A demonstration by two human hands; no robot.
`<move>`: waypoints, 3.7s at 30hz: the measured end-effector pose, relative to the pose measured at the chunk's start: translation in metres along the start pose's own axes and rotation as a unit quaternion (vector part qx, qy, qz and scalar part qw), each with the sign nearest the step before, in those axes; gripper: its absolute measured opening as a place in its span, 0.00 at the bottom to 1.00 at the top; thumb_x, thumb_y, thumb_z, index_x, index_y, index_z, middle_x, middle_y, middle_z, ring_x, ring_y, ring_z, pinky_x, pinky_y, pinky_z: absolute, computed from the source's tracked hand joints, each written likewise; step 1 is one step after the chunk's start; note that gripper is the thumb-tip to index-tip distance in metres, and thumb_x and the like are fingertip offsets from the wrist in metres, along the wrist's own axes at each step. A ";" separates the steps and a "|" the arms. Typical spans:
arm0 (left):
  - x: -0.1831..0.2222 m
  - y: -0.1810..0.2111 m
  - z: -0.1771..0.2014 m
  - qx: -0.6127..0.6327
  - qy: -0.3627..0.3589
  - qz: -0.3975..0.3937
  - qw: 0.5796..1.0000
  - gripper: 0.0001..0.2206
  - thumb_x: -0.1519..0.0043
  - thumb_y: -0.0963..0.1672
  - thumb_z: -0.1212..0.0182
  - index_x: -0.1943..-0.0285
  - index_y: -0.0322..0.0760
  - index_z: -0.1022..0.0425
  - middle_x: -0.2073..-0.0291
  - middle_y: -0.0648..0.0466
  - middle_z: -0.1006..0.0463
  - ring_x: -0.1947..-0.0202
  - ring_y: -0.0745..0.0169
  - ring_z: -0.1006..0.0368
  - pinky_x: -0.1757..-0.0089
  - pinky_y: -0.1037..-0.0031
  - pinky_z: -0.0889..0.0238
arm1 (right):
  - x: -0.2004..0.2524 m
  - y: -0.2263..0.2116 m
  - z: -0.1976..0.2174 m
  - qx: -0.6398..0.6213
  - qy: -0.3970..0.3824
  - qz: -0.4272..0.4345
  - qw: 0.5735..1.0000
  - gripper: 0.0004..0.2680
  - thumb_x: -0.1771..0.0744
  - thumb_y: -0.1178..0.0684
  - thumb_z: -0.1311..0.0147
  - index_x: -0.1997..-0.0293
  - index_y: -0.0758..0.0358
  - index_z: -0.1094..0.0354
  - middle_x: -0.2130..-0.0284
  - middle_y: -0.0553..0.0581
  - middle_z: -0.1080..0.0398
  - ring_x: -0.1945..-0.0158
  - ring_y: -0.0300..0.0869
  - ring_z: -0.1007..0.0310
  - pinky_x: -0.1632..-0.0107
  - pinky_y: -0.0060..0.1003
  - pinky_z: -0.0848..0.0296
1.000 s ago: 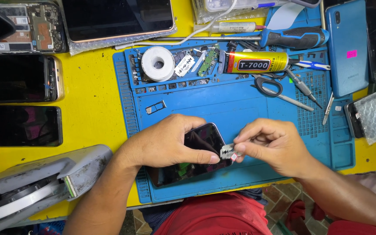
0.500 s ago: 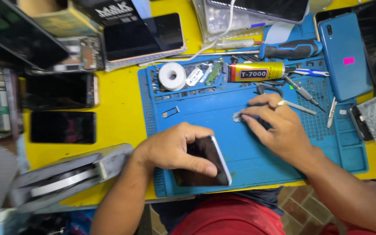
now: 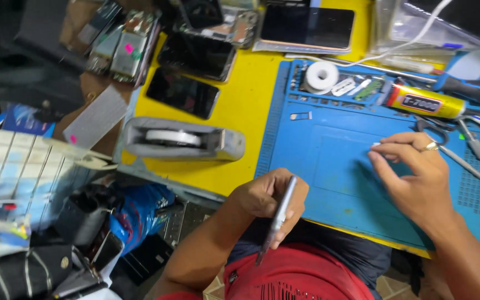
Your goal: Installing a new screen on a mobile phone by applying adhesive and carefully positioning the display.
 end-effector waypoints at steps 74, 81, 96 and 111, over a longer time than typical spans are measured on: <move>0.084 0.017 0.022 -0.507 0.447 0.297 0.675 0.15 0.48 0.55 0.29 0.63 0.47 0.21 0.71 0.66 0.14 0.68 0.77 0.25 0.63 0.77 0.31 | 0.006 -0.075 -0.057 -0.287 -0.058 -0.191 0.937 0.01 0.34 0.57 0.39 0.62 0.59 0.23 0.70 0.52 0.29 0.63 0.39 0.33 0.57 0.31 0.31; 0.086 0.008 0.029 -0.497 0.435 0.321 0.679 0.16 0.49 0.55 0.29 0.60 0.49 0.18 0.76 0.66 0.22 0.72 0.75 0.30 0.65 0.77 0.35 | 0.024 -0.069 -0.054 -0.304 -0.042 -0.218 0.926 0.01 0.34 0.56 0.40 0.64 0.57 0.24 0.71 0.52 0.33 0.63 0.40 0.30 0.56 0.32 0.28; 0.086 0.001 0.035 -0.337 0.328 0.175 0.865 0.15 0.52 0.46 0.22 0.65 0.37 0.25 0.75 0.60 0.24 0.73 0.77 0.31 0.71 0.83 0.38 | 0.046 -0.053 -0.080 -0.269 0.088 -0.154 0.947 0.05 0.32 0.58 0.44 0.66 0.66 0.27 0.68 0.55 0.28 0.48 0.48 0.29 0.43 0.41 0.28; 0.057 -0.003 0.012 -0.432 0.229 0.354 0.797 0.13 0.51 0.50 0.25 0.65 0.44 0.19 0.77 0.64 0.22 0.75 0.77 0.33 0.72 0.81 0.41 | 0.073 -0.069 -0.085 -0.576 -0.213 -0.318 0.722 0.05 0.34 0.56 0.42 0.71 0.63 0.30 0.68 0.63 0.24 0.63 0.47 0.24 0.54 0.44 0.26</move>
Point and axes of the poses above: each hand's wrist, its own x-axis away from the middle knuckle, its own z-axis out of the back of the hand, y = z × x, the point moved 9 cm from there along -x, towards the middle knuckle
